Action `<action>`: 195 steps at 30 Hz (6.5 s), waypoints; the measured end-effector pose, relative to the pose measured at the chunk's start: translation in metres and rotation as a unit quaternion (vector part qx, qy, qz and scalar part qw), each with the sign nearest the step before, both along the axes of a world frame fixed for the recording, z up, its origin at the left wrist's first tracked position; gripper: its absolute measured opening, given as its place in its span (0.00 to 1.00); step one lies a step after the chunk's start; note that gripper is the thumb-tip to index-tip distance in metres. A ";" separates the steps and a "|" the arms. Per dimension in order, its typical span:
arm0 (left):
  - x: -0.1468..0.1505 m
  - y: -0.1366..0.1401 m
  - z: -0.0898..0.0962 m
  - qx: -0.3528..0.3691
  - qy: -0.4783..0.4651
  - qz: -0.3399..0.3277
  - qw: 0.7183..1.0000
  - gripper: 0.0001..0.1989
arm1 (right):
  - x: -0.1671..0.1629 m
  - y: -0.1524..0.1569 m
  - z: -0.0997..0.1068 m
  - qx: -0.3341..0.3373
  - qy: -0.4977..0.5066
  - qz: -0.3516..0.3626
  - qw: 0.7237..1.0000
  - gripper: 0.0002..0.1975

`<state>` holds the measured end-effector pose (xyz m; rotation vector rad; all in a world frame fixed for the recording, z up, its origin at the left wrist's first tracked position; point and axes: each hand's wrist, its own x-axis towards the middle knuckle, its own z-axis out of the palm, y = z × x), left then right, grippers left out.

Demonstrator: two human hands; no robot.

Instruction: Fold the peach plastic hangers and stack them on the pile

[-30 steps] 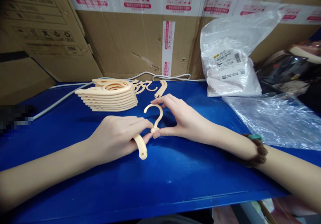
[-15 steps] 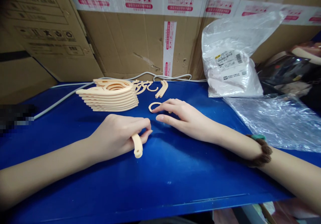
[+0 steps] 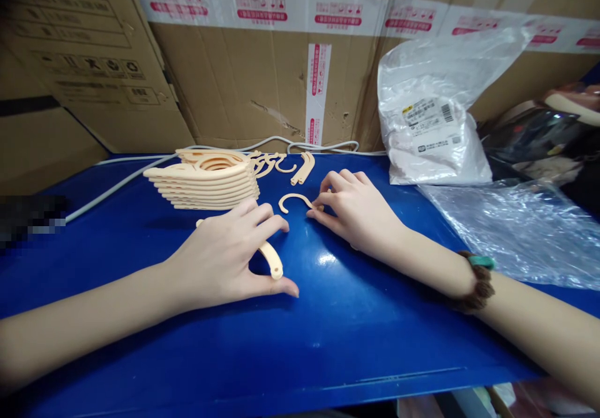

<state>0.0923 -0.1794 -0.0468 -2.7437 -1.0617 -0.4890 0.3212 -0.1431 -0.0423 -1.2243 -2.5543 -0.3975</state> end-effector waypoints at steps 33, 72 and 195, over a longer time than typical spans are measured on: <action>-0.006 0.008 0.002 -0.111 -0.093 0.005 0.990 0.14 | -0.014 -0.016 0.012 -0.411 0.451 -0.021 0.792 0.11; 0.000 0.001 0.001 -0.120 0.022 0.077 0.989 0.10 | -0.011 -0.001 -0.004 -0.549 0.529 0.029 0.647 0.09; 0.001 0.000 -0.003 0.004 0.050 -0.014 0.999 0.14 | -0.009 -0.012 0.001 -0.458 0.498 0.082 0.732 0.25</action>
